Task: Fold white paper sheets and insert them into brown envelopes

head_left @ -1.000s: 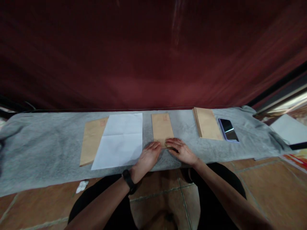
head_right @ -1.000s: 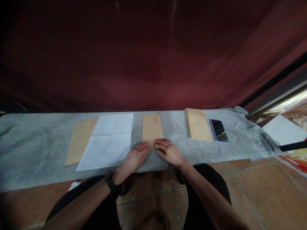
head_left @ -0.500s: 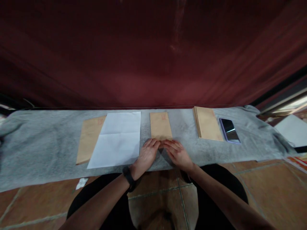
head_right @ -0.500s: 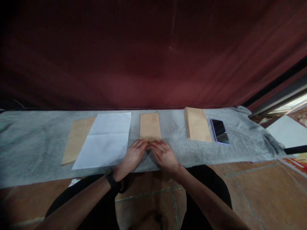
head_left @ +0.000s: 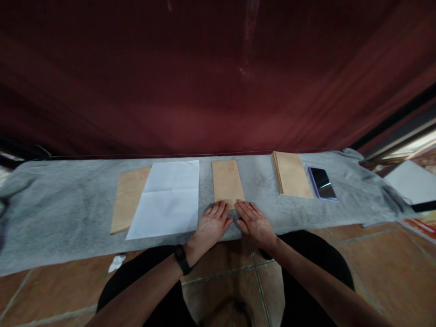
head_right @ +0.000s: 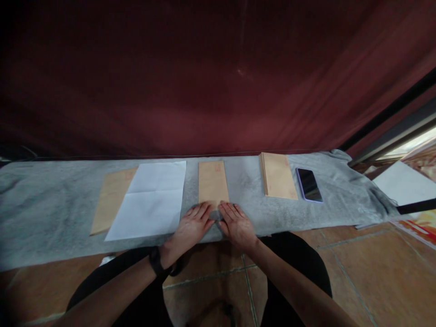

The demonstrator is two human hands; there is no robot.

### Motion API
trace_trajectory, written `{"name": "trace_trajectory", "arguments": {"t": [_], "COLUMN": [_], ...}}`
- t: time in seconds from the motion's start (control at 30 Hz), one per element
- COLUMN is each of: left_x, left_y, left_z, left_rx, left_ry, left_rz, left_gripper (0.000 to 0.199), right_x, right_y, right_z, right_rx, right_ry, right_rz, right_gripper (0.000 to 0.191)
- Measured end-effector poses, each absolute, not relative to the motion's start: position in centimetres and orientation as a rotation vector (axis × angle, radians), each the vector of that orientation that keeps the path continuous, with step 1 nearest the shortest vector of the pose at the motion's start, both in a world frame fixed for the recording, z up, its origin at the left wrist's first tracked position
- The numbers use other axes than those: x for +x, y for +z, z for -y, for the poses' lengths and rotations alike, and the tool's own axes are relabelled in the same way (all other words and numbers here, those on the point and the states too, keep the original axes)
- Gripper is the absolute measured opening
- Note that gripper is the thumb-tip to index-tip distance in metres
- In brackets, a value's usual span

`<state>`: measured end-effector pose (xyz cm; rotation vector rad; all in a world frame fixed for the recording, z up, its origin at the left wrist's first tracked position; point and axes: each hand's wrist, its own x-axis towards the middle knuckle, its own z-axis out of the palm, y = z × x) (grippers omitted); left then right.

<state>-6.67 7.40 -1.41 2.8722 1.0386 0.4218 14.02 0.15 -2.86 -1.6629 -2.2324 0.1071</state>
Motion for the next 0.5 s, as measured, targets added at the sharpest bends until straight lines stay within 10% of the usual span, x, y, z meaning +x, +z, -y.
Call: {"name": "trace_trajectory", "arguments": {"t": [0.5], "left_x": [-6.0], "left_y": [-1.9], "left_z": [-4.8], "left_rx": [2.888], "left_ry": [0.368], "left_rz": [-1.134], "left_gripper": [0.063], "right_x": [13.5], "right_y": [-3.1], "right_z": [0.5], "right_rx": [-1.732], "right_ry": [-0.021], "right_rz": [2.199], "right_gripper": [0.055]}}
